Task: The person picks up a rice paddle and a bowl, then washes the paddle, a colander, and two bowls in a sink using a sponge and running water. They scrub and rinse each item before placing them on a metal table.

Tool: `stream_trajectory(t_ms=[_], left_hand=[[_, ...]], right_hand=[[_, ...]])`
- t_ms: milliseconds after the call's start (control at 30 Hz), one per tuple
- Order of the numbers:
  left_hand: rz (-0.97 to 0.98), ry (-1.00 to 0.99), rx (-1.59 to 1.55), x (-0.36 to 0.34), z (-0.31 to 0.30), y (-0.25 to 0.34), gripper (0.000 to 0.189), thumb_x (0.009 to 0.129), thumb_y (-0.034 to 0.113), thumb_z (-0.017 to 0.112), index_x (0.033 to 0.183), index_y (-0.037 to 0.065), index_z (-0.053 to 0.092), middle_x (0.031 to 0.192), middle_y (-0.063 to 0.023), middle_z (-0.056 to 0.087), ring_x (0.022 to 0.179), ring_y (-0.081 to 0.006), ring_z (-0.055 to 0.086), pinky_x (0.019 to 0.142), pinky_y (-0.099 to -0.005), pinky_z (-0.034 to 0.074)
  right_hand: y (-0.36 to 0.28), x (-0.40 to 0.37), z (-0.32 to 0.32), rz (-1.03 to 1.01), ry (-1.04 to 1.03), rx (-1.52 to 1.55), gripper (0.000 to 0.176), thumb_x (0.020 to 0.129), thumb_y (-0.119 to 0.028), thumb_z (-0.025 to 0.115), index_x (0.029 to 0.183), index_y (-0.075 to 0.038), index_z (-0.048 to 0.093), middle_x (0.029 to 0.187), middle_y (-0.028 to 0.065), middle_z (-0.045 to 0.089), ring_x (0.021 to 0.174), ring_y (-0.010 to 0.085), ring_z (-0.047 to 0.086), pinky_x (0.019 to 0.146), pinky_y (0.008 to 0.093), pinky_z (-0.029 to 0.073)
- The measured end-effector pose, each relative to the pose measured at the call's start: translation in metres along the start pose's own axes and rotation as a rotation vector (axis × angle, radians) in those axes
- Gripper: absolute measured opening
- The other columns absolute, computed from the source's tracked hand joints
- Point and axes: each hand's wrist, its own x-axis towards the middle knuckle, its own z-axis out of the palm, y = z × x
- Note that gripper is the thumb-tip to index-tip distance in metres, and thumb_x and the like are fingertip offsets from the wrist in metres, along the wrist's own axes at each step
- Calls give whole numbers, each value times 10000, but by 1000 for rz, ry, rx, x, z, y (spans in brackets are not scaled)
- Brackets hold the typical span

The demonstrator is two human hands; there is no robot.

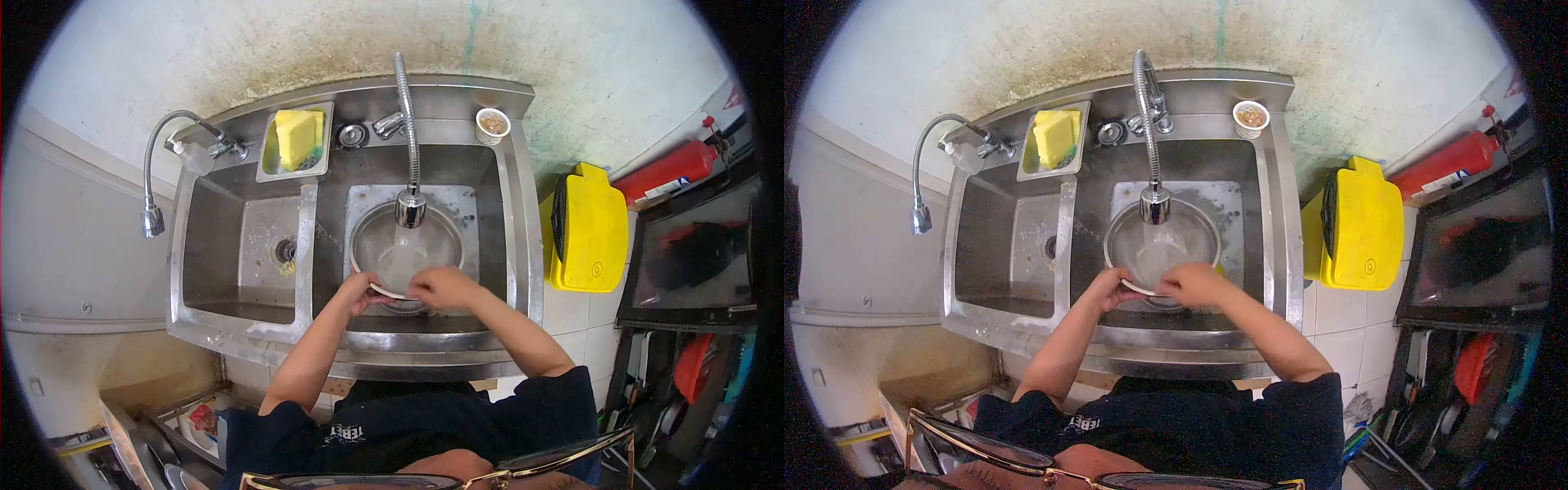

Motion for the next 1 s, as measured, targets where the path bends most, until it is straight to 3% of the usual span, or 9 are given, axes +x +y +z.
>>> stream_trajectory(t_ms=[100, 233, 300, 567, 633, 700, 767, 833, 1000], left_hand=[[92, 54, 68, -6, 0, -5, 419, 722, -14, 460, 1122, -82, 355, 1010, -205, 521, 749, -323, 616, 718, -446, 561], [26, 36, 92, 5, -8, -14, 343, 712, -21, 460, 1032, -109, 373, 922, -175, 525, 761, -344, 612, 714, -466, 557], [-31, -1, 44, 11, -13, -20, 334, 713, -18, 459, 1025, -104, 377, 939, -187, 526, 795, -354, 608, 728, -477, 550], [-111, -142, -145, 20, -29, -26, 452, 733, 3, 437, 1156, -109, 326, 1067, -247, 517, 900, -386, 588, 745, -485, 547], [-140, -139, -177, 19, -33, -25, 453, 736, 6, 438, 1157, -111, 320, 1071, -250, 513, 895, -384, 590, 742, -485, 549], [-141, -131, -175, 17, -32, -19, 474, 730, 1, 453, 1166, -111, 307, 1074, -248, 508, 886, -389, 590, 726, -495, 552], [-104, -97, -97, 2, -16, -5, 479, 725, -5, 451, 1169, -119, 313, 1062, -237, 516, 914, -382, 583, 735, -488, 549], [-73, -62, -13, 3, -5, -2, 485, 720, -12, 449, 1172, -127, 318, 1050, -226, 524, 943, -376, 575, 744, -480, 546], [98, -11, 141, 22, 23, -2, 550, 688, -48, 449, 1222, -22, 319, 1050, -217, 512, 823, -363, 599, 643, -490, 565]], right_hand=[[42, 62, 31, -10, 98, 91, 271, 825, -280, 491, 771, -55, 631, 712, 123, 620, 663, 290, 600, 590, 367, 465], [20, 169, 11, 48, -501, 730, 326, 869, -287, 487, 726, -17, 600, 655, 97, 605, 582, 145, 591, 540, 274, 467], [9, 207, 9, 161, -469, 1027, 297, 872, -265, 498, 735, -18, 589, 671, 72, 602, 605, 131, 595, 546, 226, 470], [19, 244, 17, 279, -800, 1027, 234, 861, -222, 501, 832, -10, 595, 710, 66, 590, 640, 157, 595, 566, 265, 490], [49, 224, 46, -98, -573, 635, 241, 859, -212, 493, 859, 8, 591, 757, 100, 598, 682, 208, 610, 592, 304, 510], [51, 168, 27, 444, -444, 944, 299, 878, -256, 462, 918, 15, 582, 824, 134, 605, 732, 244, 611, 659, 337, 515], [103, 119, 15, 184, -272, 1397, 393, 895, -340, 422, 1019, 12, 547, 901, 140, 601, 804, 238, 603, 745, 358, 501], [45, 92, -46, 380, 173, 1459, 504, 892, -452, 383, 1106, -12, 501, 964, 130, 592, 851, 231, 593, 790, 358, 481], [-14, 99, -81, -11, 348, 1169, 352, 859, -300, 536, 1095, -40, 499, 997, 87, 589, 845, 174, 587, 768, 298, 470]])
